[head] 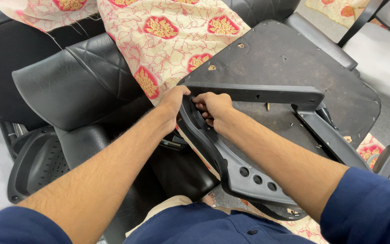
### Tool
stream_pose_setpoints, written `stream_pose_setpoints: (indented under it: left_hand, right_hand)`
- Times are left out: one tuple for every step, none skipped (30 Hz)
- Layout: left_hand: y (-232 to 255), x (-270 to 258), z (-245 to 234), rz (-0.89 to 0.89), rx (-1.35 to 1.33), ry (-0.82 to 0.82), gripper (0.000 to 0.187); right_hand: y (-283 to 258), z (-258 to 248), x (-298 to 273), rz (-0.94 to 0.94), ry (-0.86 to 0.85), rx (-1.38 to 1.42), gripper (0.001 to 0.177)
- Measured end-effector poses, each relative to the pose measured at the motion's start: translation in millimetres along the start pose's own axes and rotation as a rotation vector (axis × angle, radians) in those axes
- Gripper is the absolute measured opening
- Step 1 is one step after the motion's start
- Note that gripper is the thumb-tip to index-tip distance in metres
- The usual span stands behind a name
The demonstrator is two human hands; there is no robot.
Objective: The person uses a screwdriver to attach a black plastic frame to a chair seat by inserting and tightening screws. They handle screws and the frame, aligning the frame and securing it to the seat.
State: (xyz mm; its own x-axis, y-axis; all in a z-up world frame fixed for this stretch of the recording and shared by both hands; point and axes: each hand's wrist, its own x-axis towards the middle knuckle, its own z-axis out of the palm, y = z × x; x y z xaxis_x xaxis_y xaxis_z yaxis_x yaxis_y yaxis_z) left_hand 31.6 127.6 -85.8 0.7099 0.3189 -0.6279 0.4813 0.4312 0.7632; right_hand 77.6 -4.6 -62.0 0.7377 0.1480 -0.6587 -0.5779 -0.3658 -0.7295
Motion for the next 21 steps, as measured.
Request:
stream_pose_setpoints:
  left_hand:
    - [0.7,-0.5,0.0,0.003,-0.017,0.004,0.046]
    - [1.5,-1.0,0.0,0.005,-0.033,0.008,0.049]
    - [2.5,-1.4,0.4,0.007,-0.049,0.01,0.052]
    - [3.4,-2.0,0.6,-0.001,-0.044,0.006,0.055]
    - [3.9,-2.9,0.5,-0.01,-0.04,0.001,0.058]
    - [4.4,-3.9,0.5,-0.019,-0.035,-0.003,0.06]
    - [4.8,-4.9,0.9,-0.02,-0.032,-0.006,0.062]
    - [5.3,-5.9,1.2,-0.02,-0.029,-0.009,0.064]
    - [5.5,-6.8,1.7,-0.021,-0.025,-0.012,0.066]
    - [5.8,-7.6,1.8,-0.027,-0.015,-0.008,0.067]
    - [6.3,-8.1,1.5,-0.033,-0.005,-0.003,0.067]
    - [6.4,-8.4,1.2,-0.039,0.005,0.001,0.068]
    - [6.2,-8.4,1.3,-0.036,0.007,0.004,0.068]
    - [5.7,-8.0,1.4,-0.033,0.008,0.006,0.068]
    - [4.9,-7.3,1.5,-0.031,0.01,0.008,0.068]
    - [4.2,-6.2,1.7,-0.03,0.008,0.005,0.067]
    - [3.5,-4.8,1.7,-0.03,0.005,0.003,0.066]
    - [2.5,-3.3,1.9,-0.03,0.003,0.0,0.065]
    - [1.6,-1.7,2.1,-0.022,0.002,-0.003,0.064]
    - [0.8,-0.1,1.8,-0.015,0.001,-0.006,0.063]
    - [-0.2,1.3,1.1,-0.008,-0.001,-0.008,0.061]
  right_hand:
    - [-0.1,-1.3,0.4,0.004,-0.018,0.011,0.023]
    - [-0.6,-2.6,0.8,0.009,-0.036,0.021,0.021]
    - [-1.3,-3.6,1.2,0.014,-0.053,0.033,0.02]
    - [-2.1,-4.0,1.3,0.017,-0.055,0.03,0.02]
    - [-2.7,-4.2,1.1,0.02,-0.058,0.028,0.02]
    - [-3.4,-4.3,0.7,0.024,-0.061,0.025,0.021]
    - [-4.2,-3.9,0.1,0.03,-0.052,0.02,0.022]
    - [-5.2,-2.8,-0.5,0.037,-0.043,0.015,0.022]
    - [-5.7,-1.8,-1.2,0.045,-0.034,0.01,0.023]
    - [-6.1,-1.2,-2.1,0.044,-0.031,0.002,0.026]
    - [-6.6,-0.4,-2.7,0.043,-0.029,-0.006,0.028]
    - [-7.0,0.5,-3.1,0.042,-0.027,-0.014,0.03]
    - [-7.6,1.3,-3.0,0.045,-0.022,-0.023,0.032]
    - [-8.5,2.1,-2.4,0.049,-0.017,-0.033,0.034]
    - [-9.1,2.7,-1.6,0.053,-0.012,-0.042,0.036]
    - [-9.6,1.8,-0.6,0.054,-0.036,-0.032,0.036]
    - [-10.0,-0.2,0.5,0.055,-0.061,-0.023,0.035]
    - [-10.2,-1.3,1.6,0.057,-0.086,-0.014,0.035]
    - [-10.4,-1.1,2.7,0.059,-0.072,-0.016,0.036]
    - [-10.5,0.1,3.7,0.062,-0.059,-0.017,0.036]
    - [-10.3,1.8,4.3,0.065,-0.047,-0.02,0.036]
